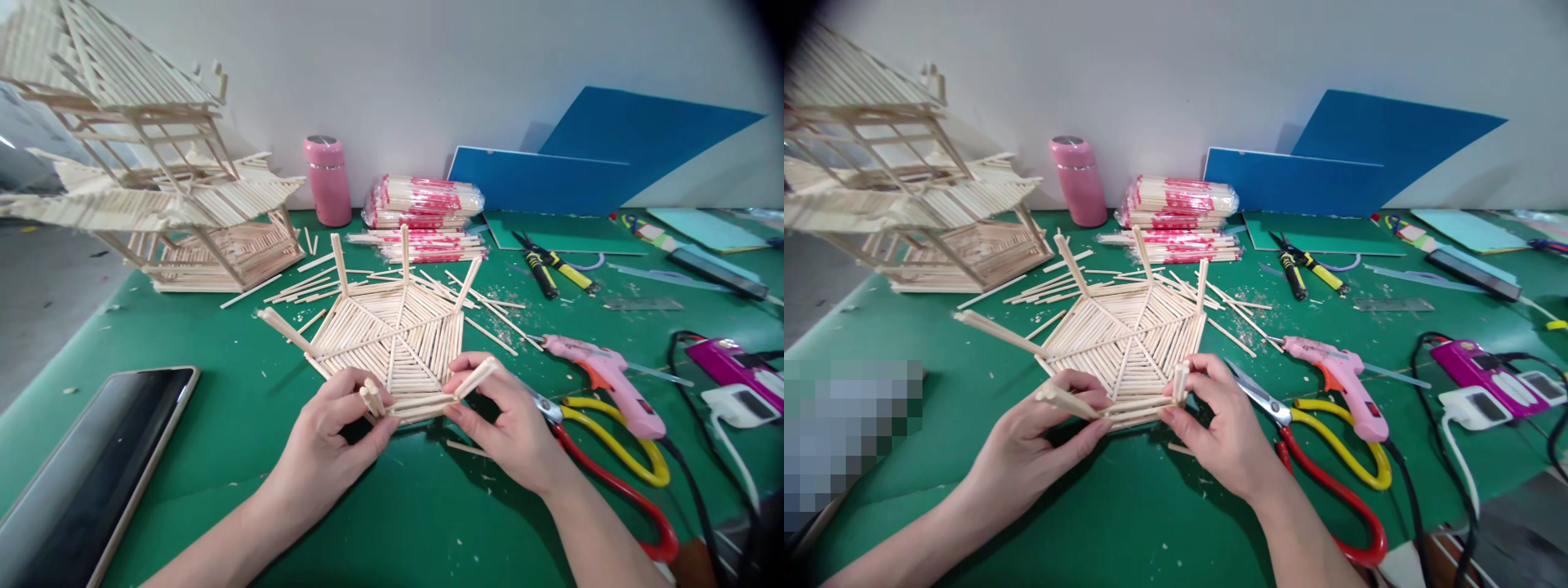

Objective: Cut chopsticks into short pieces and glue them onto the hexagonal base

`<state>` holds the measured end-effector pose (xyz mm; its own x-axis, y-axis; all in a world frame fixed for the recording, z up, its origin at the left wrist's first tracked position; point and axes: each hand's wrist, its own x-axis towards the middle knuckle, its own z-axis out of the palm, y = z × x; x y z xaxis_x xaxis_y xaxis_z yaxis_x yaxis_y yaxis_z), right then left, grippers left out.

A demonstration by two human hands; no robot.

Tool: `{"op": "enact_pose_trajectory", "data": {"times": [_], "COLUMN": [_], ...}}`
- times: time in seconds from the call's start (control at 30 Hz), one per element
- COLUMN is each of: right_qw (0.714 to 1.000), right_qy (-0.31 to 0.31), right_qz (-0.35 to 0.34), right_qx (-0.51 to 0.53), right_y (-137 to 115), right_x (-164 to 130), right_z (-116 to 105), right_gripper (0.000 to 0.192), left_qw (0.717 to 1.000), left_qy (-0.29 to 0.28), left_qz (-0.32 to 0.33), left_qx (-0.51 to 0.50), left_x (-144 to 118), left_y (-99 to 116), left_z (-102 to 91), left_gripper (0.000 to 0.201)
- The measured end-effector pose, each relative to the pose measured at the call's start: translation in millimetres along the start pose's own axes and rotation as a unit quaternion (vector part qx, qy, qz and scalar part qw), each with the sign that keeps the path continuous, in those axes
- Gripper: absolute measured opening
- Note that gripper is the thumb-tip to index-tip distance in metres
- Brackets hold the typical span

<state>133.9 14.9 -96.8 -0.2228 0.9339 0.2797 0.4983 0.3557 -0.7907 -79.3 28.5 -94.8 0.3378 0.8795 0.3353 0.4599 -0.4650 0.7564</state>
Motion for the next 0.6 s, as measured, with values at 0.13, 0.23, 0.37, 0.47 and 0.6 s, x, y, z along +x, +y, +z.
{"op": "enact_pose_trajectory", "data": {"times": [0.13,0.23,0.37,0.47,0.6], "right_qw": [1.0,1.0,1.0,1.0,1.0], "right_qy": [-0.005,-0.004,-0.002,0.001,-0.002], "right_qz": [0.003,0.008,0.006,0.005,0.011], "right_qx": [0.003,0.003,-0.003,-0.002,0.001], "right_y": [-0.1,-0.8,-1.7,-1.2,-0.4], "right_x": [0.2,-0.1,0.3,0.7,0.3], "right_z": [-0.2,-0.4,-0.1,0.3,0.5], "right_gripper": [0.008,0.008,0.008,0.008,0.008], "left_qw": [1.0,1.0,1.0,1.0,1.0], "left_qy": [0.001,-0.001,-0.001,-0.002,-0.006], "left_qz": [0.004,0.004,-0.002,-0.004,0.0], "left_qx": [0.003,0.004,0.002,0.007,0.008], "left_x": [-1.0,-1.2,-0.9,-1.0,-1.4], "left_y": [-0.9,-1.6,-1.2,-0.8,-0.9], "left_z": [-0.5,-0.7,-0.5,-0.5,-0.6], "left_gripper": [0.008,0.008,0.009,0.008,0.007]}}
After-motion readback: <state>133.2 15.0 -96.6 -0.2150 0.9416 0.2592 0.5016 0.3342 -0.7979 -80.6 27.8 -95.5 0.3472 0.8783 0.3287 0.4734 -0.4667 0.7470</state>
